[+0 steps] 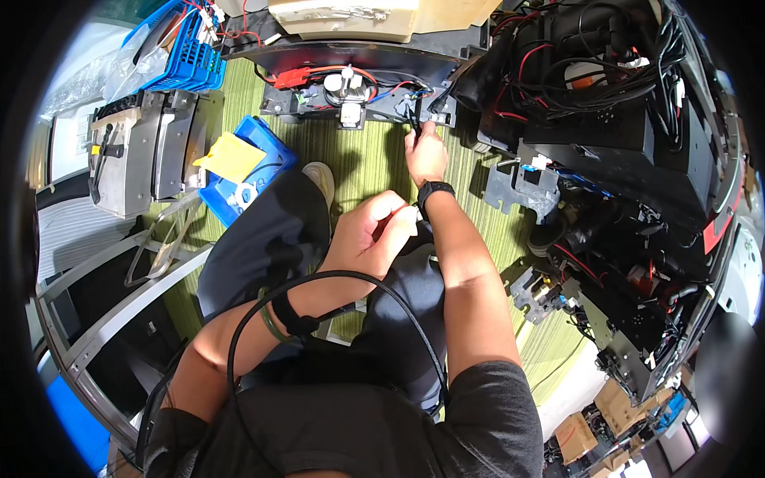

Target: The recorder is performing internal wiring and component assembly on a large electromechanical unit.

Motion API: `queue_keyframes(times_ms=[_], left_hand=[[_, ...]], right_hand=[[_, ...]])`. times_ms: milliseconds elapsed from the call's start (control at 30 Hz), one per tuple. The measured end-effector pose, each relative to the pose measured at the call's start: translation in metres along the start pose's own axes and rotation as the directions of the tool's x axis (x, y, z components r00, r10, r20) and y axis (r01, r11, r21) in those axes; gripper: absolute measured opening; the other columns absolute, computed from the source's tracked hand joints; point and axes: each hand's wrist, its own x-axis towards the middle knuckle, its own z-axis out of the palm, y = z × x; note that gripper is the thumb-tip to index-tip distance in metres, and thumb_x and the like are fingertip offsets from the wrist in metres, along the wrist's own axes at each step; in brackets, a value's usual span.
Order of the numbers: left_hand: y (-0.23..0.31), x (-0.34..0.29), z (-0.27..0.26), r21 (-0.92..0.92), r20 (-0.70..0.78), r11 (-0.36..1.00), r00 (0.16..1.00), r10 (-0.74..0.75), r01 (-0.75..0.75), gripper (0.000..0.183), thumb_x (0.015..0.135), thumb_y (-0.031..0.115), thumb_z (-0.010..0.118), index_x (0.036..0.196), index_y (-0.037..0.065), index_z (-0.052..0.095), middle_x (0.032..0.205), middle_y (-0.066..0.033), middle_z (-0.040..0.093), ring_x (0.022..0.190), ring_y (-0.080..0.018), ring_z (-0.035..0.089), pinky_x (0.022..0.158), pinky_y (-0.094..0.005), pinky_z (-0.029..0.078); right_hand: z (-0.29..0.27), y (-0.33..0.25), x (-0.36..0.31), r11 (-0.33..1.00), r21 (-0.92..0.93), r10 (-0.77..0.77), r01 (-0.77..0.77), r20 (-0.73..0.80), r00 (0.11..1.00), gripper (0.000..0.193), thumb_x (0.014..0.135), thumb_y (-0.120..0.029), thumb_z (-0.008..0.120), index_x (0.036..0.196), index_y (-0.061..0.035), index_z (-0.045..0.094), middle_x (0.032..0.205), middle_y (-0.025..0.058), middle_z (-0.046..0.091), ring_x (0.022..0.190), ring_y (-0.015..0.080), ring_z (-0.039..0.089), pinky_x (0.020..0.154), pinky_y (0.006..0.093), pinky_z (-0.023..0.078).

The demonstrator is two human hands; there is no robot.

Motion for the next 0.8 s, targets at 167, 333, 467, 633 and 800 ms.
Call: queue_keyframes(times_ms=[167, 333, 467, 633, 800], left_hand=[[-0.001, 0.0, 0.0, 0.022, 0.012, 1.0, 1.0, -0.014, 0.014, 0.014, 0.09, 0.013, 0.052, 0.084, 0.0, 0.054, 0.07, 0.0014, 0.053, 0.061, -0.003, 0.042, 0.056, -0.02, 0.037], [-0.003, 0.0, 0.001, 0.023, -0.004, 1.0, 1.0, 0.014, -0.014, 0.013, 0.09, 0.012, 0.052, 0.084, 0.001, 0.054, 0.07, 0.0008, 0.054, 0.061, -0.0032, 0.043, 0.056, -0.0201, 0.037], [-0.003, 0.001, 0.001, 0.01, -0.006, 1.0, 1.0, 0.003, -0.003, 0.013, 0.09, 0.012, 0.052, 0.084, 0.001, 0.054, 0.071, 0.0009, 0.054, 0.061, -0.0031, 0.043, 0.057, -0.0199, 0.038], [-0.005, 0.0, 0.001, 0.004, -0.011, 1.0, 1.0, 0.016, -0.016, 0.013, 0.09, 0.012, 0.052, 0.084, 0.001, 0.054, 0.071, 0.0014, 0.054, 0.061, -0.0028, 0.043, 0.056, -0.0193, 0.037], [-0.006, 0.001, 0.001, 0.005, -0.012, 1.0, 1.0, 0.016, -0.016, 0.012, 0.09, 0.011, 0.053, 0.083, 0.001, 0.054, 0.07, 0.0016, 0.054, 0.061, -0.0027, 0.043, 0.056, -0.0194, 0.037]], right_hand=[[0.0, -0.003, 0.004, 0.998, -0.014, -0.059, 0.059, 0.023, 0.998, 0.025, 0.086, -0.022, 0.053, 0.099, -0.0018, 0.05, 0.083, 0.0205, 0.063, 0.08, 0.0374, 0.061, 0.071, 0.0464, 0.049], [0.001, 0.001, 0.009, 0.997, -0.047, -0.061, 0.062, 0.018, 0.998, 0.024, 0.086, -0.022, 0.053, 0.098, -0.0017, 0.05, 0.082, 0.0201, 0.062, 0.079, 0.0371, 0.061, 0.071, 0.0461, 0.049], [0.005, 0.002, 0.01, 0.996, -0.029, -0.084, 0.083, -0.02, 0.996, 0.025, 0.085, -0.025, 0.056, 0.097, -0.003, 0.052, 0.082, 0.0206, 0.063, 0.078, 0.0373, 0.062, 0.07, 0.0456, 0.048], [0.005, -0.001, 0.011, 0.995, -0.08, -0.059, 0.061, 0.024, 0.998, 0.024, 0.086, -0.023, 0.054, 0.097, -0.0024, 0.051, 0.082, 0.0208, 0.063, 0.079, 0.0373, 0.062, 0.071, 0.0462, 0.049], [0.006, 0.0, 0.013, 0.994, -0.087, -0.059, 0.06, 0.014, 0.998, 0.024, 0.085, -0.024, 0.055, 0.096, -0.003, 0.053, 0.081, 0.0201, 0.064, 0.077, 0.037, 0.063, 0.069, 0.0453, 0.049]])
